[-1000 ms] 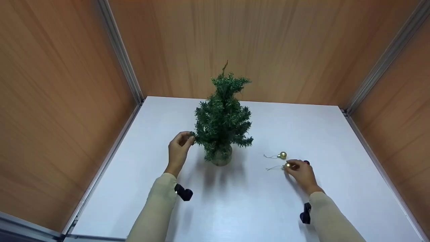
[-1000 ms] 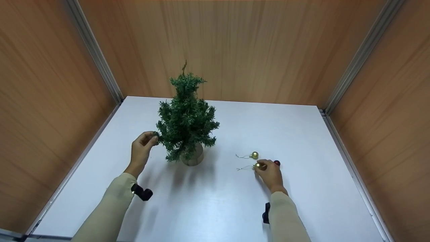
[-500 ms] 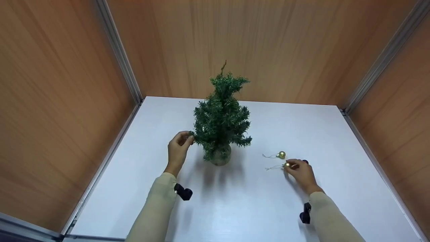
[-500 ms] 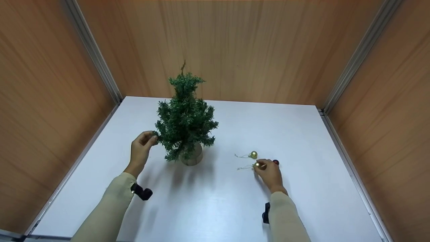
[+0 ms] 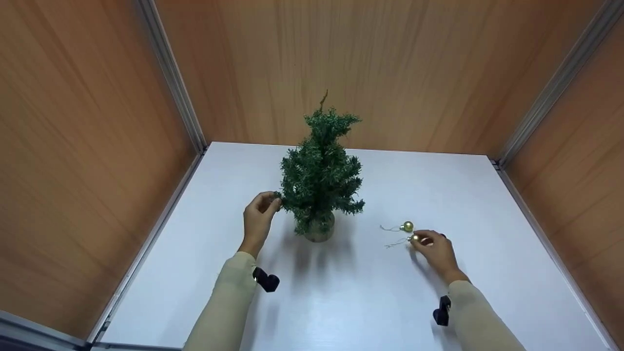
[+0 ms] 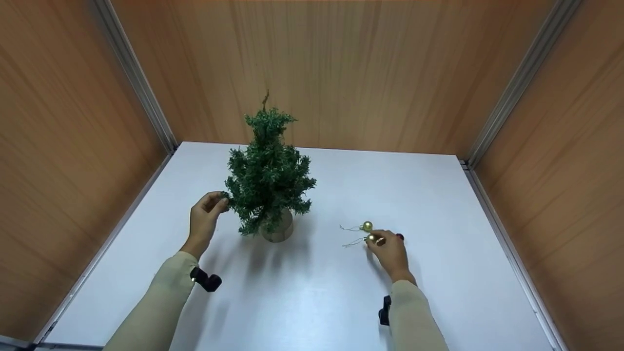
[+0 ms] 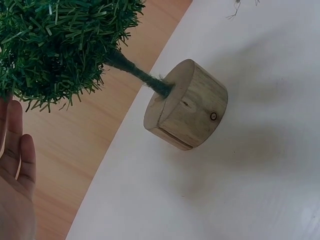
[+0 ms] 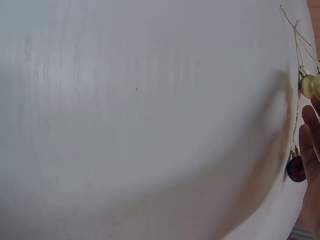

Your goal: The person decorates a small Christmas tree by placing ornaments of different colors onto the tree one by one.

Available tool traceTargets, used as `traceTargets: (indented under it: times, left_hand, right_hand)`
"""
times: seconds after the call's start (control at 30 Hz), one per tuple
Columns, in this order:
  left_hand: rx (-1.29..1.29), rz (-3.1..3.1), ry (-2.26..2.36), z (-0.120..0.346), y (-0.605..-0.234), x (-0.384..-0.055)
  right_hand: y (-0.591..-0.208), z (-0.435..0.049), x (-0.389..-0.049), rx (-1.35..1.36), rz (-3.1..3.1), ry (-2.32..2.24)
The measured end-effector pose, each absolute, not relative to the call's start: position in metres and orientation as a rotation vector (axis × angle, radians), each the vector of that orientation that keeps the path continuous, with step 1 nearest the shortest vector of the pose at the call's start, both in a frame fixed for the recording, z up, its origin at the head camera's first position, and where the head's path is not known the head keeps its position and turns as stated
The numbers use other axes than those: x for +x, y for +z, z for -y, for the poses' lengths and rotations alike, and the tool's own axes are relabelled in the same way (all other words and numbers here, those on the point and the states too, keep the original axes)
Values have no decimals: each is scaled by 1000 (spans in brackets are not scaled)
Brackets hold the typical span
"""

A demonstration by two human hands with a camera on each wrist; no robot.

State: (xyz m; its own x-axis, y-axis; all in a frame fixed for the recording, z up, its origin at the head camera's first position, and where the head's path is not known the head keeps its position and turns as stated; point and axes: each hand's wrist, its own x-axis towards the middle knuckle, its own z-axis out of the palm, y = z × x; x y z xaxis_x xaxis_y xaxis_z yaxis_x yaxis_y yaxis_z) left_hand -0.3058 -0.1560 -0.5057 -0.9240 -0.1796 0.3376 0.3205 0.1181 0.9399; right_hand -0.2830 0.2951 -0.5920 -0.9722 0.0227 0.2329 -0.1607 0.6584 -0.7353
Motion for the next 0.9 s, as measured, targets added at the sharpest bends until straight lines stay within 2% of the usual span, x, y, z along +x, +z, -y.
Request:
traceTargets:
  times: [0.9]
  left_hand:
    - [-58,2086,-1864,158,-505,-302]
  right_hand:
    - [-567,-282,-288,182,2519,1243]
